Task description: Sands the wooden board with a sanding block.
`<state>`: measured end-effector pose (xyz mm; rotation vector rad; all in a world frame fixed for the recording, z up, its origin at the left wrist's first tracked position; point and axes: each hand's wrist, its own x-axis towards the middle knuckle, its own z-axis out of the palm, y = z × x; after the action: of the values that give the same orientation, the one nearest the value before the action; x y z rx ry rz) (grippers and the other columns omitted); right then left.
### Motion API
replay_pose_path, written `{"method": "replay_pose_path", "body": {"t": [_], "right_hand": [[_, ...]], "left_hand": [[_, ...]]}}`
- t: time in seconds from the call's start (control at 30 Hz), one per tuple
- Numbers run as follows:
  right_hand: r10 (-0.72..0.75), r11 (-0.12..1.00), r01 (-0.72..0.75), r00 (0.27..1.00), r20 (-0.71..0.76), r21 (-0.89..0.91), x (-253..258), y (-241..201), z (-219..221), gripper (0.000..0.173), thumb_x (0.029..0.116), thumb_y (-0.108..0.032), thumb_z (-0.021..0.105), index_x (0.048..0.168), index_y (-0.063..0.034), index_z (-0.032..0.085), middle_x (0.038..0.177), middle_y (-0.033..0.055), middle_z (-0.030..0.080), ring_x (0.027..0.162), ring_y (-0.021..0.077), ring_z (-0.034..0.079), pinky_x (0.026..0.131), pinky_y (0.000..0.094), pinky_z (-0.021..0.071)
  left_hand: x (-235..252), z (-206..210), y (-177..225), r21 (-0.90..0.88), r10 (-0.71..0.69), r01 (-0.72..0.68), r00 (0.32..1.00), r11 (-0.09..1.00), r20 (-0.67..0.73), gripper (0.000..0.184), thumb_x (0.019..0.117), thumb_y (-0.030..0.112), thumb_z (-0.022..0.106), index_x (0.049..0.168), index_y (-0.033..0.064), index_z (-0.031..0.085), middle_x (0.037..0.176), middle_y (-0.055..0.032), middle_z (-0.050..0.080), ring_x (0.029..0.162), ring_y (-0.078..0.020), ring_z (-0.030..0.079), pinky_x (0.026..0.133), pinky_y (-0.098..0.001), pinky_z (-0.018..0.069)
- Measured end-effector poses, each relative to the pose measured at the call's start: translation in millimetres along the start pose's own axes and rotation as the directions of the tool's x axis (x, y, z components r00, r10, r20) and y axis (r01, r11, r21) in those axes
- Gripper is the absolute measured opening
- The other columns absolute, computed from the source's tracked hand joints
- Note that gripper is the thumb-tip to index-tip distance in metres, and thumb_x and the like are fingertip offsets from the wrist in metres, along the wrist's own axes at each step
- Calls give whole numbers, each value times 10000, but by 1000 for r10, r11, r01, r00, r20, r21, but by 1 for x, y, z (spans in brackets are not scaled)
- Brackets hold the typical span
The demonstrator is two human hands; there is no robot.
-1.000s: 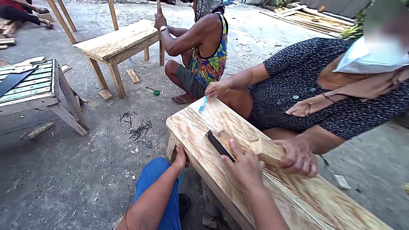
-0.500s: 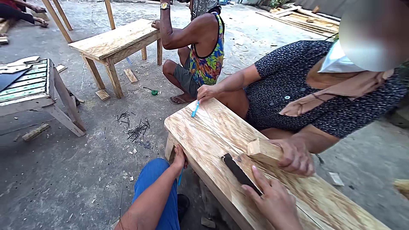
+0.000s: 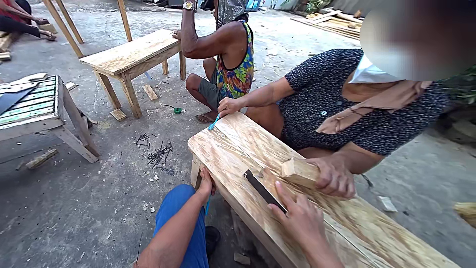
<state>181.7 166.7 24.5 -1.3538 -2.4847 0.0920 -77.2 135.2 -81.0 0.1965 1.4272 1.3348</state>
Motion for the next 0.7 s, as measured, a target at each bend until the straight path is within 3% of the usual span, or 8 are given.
{"method": "replay_pose_path", "body": {"t": [0.17, 0.27, 0.37, 0.43, 0.47, 0.57, 0.7], "right_hand": [[13, 1000, -13, 999, -49, -8, -2, 1, 3, 667, 895, -418, 723, 1490, -156, 573, 1072, 387, 625, 954, 611, 606, 769, 754, 425], [31, 1000, -31, 999, 27, 5, 46, -28, 11, 658, 920, -367, 758, 1519, -206, 539, 1157, 383, 617, 1051, 590, 600, 856, 739, 428], [98, 995, -96, 976, 197, -19, 93, -57, 13, 664, 977, -417, 690, 1577, -276, 443, 1329, 342, 573, 1235, 537, 542, 1013, 701, 375], [110, 994, -111, 961, 253, -8, 106, -64, 12, 669, 993, -435, 660, 1594, -284, 408, 1406, 326, 536, 1293, 520, 511, 1050, 696, 347], [113, 993, -117, 957, 266, -2, 105, -63, 11, 668, 995, -439, 655, 1596, -289, 404, 1417, 315, 532, 1301, 512, 507, 1050, 697, 345], [143, 989, -150, 944, 299, 1, 91, -56, 5, 684, 992, -454, 657, 1603, -331, 377, 1430, 297, 521, 1328, 504, 485, 1030, 713, 358], [218, 974, -226, 925, 311, -9, 41, -45, -9, 711, 969, -450, 695, 1599, -340, 384, 1433, 316, 513, 1318, 538, 483, 999, 734, 384]], "left_hand": [[2, 0, -1, -31, 0, 0, 1000, 1000, 9, 653, 1035, 605, -2, 1283, 109, 343, 658, -34, 425, 452, -138, 382, 429, -281, 382], [3, 0, -2, -28, -5, 6, 1000, 1000, 4, 673, 1030, 613, -6, 1244, 106, 381, 656, -36, 424, 458, -143, 375, 434, -284, 371], [2, 0, -2, 3, -2, 2, 1000, 1000, -8, 684, 1023, 614, -28, 1281, 112, 359, 686, -48, 434, 467, -152, 382, 438, -293, 378], [-1, -1, 1, 29, 13, -13, 1000, 1000, -6, 726, 1035, 589, -48, 1448, 83, 267, 750, -76, 451, 497, -176, 389, 461, -321, 389], [-2, 0, 1, 39, 15, -15, 1000, 999, -3, 729, 1037, 585, -54, 1470, 82, 246, 760, -77, 454, 500, -179, 391, 464, -326, 390], [4, 0, -1, 34, 17, -17, 1000, 999, 0, 699, 1032, 600, -36, 1383, 98, 300, 725, -63, 444, 479, -165, 383, 444, -310, 383], [3, -6, -10, 33, -8, 7, 1000, 999, 15, 682, 1029, 608, -33, 1381, 121, 289, 726, -60, 440, 474, -166, 376, 438, -315, 379]]}}
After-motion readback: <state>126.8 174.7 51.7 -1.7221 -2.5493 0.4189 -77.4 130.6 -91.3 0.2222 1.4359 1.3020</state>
